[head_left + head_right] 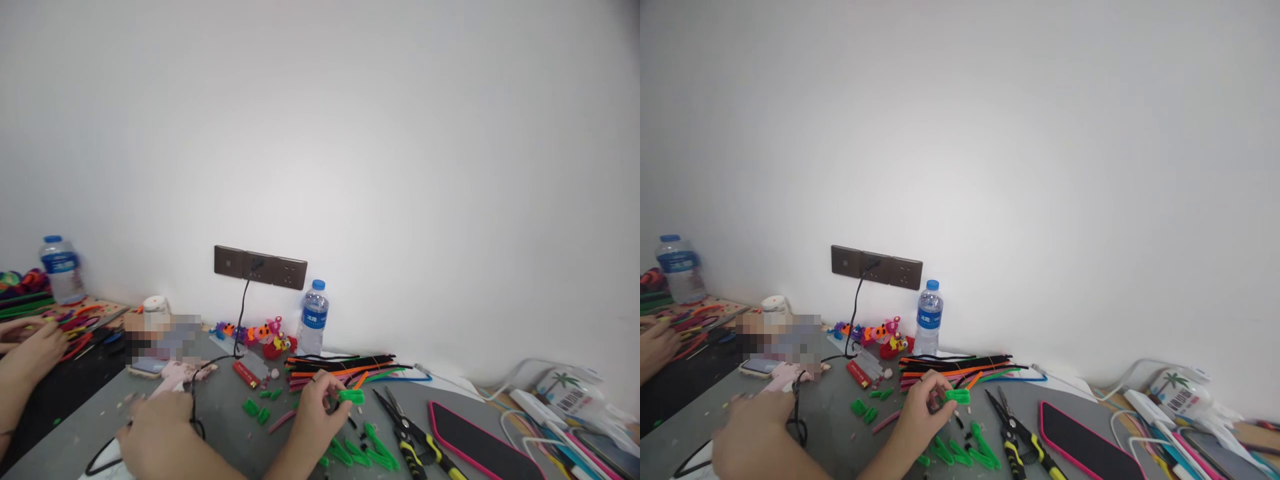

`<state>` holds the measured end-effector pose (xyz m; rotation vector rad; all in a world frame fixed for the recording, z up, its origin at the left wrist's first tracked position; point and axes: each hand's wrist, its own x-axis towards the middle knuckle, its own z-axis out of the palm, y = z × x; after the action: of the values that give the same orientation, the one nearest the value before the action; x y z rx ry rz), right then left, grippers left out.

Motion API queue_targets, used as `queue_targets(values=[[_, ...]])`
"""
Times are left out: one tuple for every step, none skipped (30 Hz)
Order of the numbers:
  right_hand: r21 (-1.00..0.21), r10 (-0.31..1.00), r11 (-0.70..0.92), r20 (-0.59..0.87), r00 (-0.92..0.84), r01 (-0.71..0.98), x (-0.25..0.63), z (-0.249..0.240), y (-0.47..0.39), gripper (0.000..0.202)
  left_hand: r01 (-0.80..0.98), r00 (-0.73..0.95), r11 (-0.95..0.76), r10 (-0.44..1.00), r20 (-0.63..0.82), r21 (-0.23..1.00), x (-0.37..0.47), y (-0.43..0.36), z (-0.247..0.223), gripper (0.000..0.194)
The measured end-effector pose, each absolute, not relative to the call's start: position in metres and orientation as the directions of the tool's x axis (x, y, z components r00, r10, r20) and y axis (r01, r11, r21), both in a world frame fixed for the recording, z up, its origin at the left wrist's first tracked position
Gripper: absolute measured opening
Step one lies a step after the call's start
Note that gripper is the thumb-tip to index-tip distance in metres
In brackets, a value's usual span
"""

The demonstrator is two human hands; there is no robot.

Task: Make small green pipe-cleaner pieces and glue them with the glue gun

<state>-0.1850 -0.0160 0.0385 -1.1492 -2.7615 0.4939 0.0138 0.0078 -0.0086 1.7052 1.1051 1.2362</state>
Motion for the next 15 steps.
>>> queue_targets(values=[[-0.333, 0.722, 0.630, -0.081, -0.687, 0.701, -0.185, 0.040, -0.018, 0.034, 0.215, 0.162, -0.351, 0.933, 0.321, 0.911, 0.014, 0.008, -0.009, 0.015], [-0.333, 0.730, 0.607, -0.124, -0.672, 0.721, -0.185, 0.042, -0.020, 0.035, 0.216, 0.158, -0.351, 0.933, 0.322, 0.911, 0.014, 0.008, -0.010, 0.015], [-0.339, 0.732, 0.592, -0.152, -0.664, 0.731, -0.185, 0.045, -0.021, 0.036, 0.217, 0.156, -0.352, 0.933, 0.324, 0.910, 0.014, 0.009, -0.011, 0.015], [-0.355, 0.731, 0.588, -0.153, -0.665, 0.727, -0.185, 0.047, -0.022, 0.036, 0.216, 0.152, -0.354, 0.933, 0.326, 0.910, 0.013, 0.009, -0.011, 0.015], [-0.367, 0.733, 0.580, -0.155, -0.663, 0.727, -0.184, 0.048, -0.022, 0.036, 0.212, 0.149, -0.357, 0.932, 0.330, 0.910, 0.013, 0.009, -0.012, 0.016], [-0.375, 0.737, 0.570, -0.159, -0.657, 0.731, -0.184, 0.049, -0.022, 0.037, 0.206, 0.147, -0.360, 0.931, 0.335, 0.910, 0.012, 0.009, -0.012, 0.016], [-0.382, 0.745, 0.558, -0.160, -0.647, 0.737, -0.184, 0.049, -0.022, 0.039, 0.200, 0.146, -0.364, 0.929, 0.340, 0.910, 0.012, 0.009, -0.012, 0.016], [-0.392, 0.755, 0.546, -0.154, -0.638, 0.741, -0.183, 0.048, -0.021, 0.042, 0.201, 0.145, -0.369, 0.927, 0.345, 0.907, 0.011, 0.008, -0.011, 0.016], [-0.407, 0.763, 0.537, -0.139, -0.631, 0.739, -0.180, 0.048, -0.021, 0.044, 0.210, 0.148, -0.375, 0.925, 0.350, 0.903, 0.011, 0.008, -0.011, 0.016], [-0.428, 0.773, 0.528, -0.116, -0.623, 0.734, -0.177, 0.048, -0.021, 0.044, 0.227, 0.153, -0.384, 0.922, 0.356, 0.895, 0.011, 0.007, -0.010, 0.016], [-0.455, 0.782, 0.523, -0.081, -0.618, 0.721, -0.173, 0.049, -0.022, 0.043, 0.249, 0.162, -0.393, 0.918, 0.362, 0.885, 0.011, 0.006, -0.009, 0.017], [-0.487, 0.795, 0.516, -0.033, -0.605, 0.705, -0.167, 0.050, -0.023, 0.041, 0.270, 0.173, -0.402, 0.914, 0.367, 0.875, 0.011, 0.005, -0.008, 0.017], [-0.519, 0.810, 0.510, 0.021, -0.586, 0.686, -0.161, 0.052, -0.024, 0.039, 0.282, 0.186, -0.409, 0.911, 0.369, 0.868, 0.012, 0.004, -0.008, 0.017], [-0.551, 0.823, 0.508, 0.083, -0.562, 0.662, -0.155, 0.055, -0.025, 0.037, 0.287, 0.198, -0.413, 0.908, 0.368, 0.864, 0.013, 0.003, -0.008, 0.017], [-0.584, 0.832, 0.506, 0.138, -0.537, 0.635, -0.148, 0.059, -0.026, 0.035, 0.285, 0.207, -0.413, 0.908, 0.365, 0.865, 0.015, 0.002, -0.008, 0.017]])
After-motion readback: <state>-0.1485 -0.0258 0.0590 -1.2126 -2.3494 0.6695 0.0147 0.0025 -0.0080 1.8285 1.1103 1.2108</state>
